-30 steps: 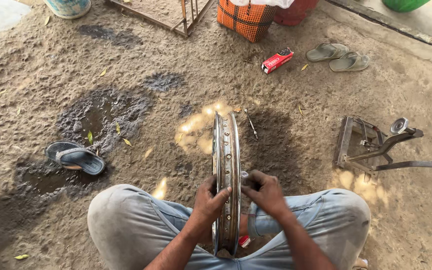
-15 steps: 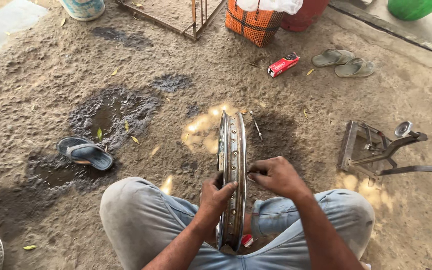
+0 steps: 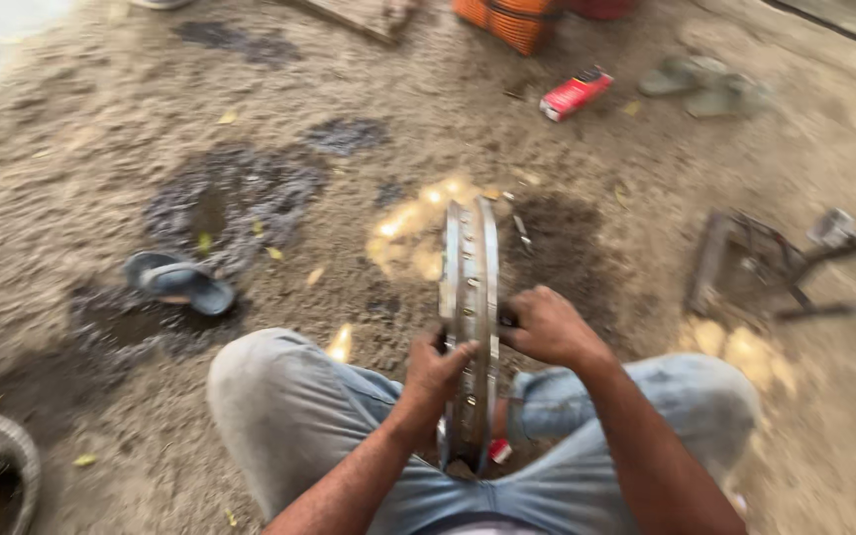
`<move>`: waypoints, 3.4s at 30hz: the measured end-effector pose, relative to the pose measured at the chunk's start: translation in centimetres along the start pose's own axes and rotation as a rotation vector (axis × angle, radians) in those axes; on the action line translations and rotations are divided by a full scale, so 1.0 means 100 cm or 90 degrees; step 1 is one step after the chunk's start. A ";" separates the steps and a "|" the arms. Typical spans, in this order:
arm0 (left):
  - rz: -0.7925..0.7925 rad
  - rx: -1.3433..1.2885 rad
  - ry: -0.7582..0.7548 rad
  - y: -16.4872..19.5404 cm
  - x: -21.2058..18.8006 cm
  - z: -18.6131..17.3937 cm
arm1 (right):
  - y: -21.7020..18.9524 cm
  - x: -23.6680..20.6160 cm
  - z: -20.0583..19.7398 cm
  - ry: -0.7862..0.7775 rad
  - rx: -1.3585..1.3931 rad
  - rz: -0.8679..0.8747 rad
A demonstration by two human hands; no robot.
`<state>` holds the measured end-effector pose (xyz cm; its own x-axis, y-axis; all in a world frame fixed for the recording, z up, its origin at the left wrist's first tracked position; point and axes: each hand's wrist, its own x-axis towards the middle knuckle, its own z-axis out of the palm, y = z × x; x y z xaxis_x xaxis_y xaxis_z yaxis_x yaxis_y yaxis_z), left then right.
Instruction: The person sits on the ground and uses a small metal tool to repeatedly tap and adjust the rim of a bicycle wheel. They rotate the wheel to access different sections while working on the rim.
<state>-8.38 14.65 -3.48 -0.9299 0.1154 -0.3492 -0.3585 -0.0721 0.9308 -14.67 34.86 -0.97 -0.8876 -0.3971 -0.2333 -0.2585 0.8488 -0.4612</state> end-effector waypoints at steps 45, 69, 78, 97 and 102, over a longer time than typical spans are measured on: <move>0.153 -0.021 -0.010 -0.028 0.008 -0.004 | 0.039 -0.028 0.058 -0.145 0.548 0.043; 0.099 0.057 0.023 -0.030 0.005 0.002 | 0.059 -0.021 0.011 0.160 0.280 -0.060; 0.207 0.325 0.136 -0.021 0.004 -0.002 | 0.017 -0.027 0.052 -0.048 0.441 0.024; 0.148 0.206 0.099 -0.034 -0.004 -0.004 | 0.036 -0.057 0.088 0.068 0.386 0.117; 0.326 0.348 0.062 -0.055 -0.020 -0.008 | 0.059 -0.074 0.080 0.159 0.529 0.132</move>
<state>-4.58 14.05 -8.01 -0.9814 0.1105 0.1569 0.1889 0.4119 0.8915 -6.57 40.01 -8.81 -0.9680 -0.0942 -0.2325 0.1900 0.3298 -0.9247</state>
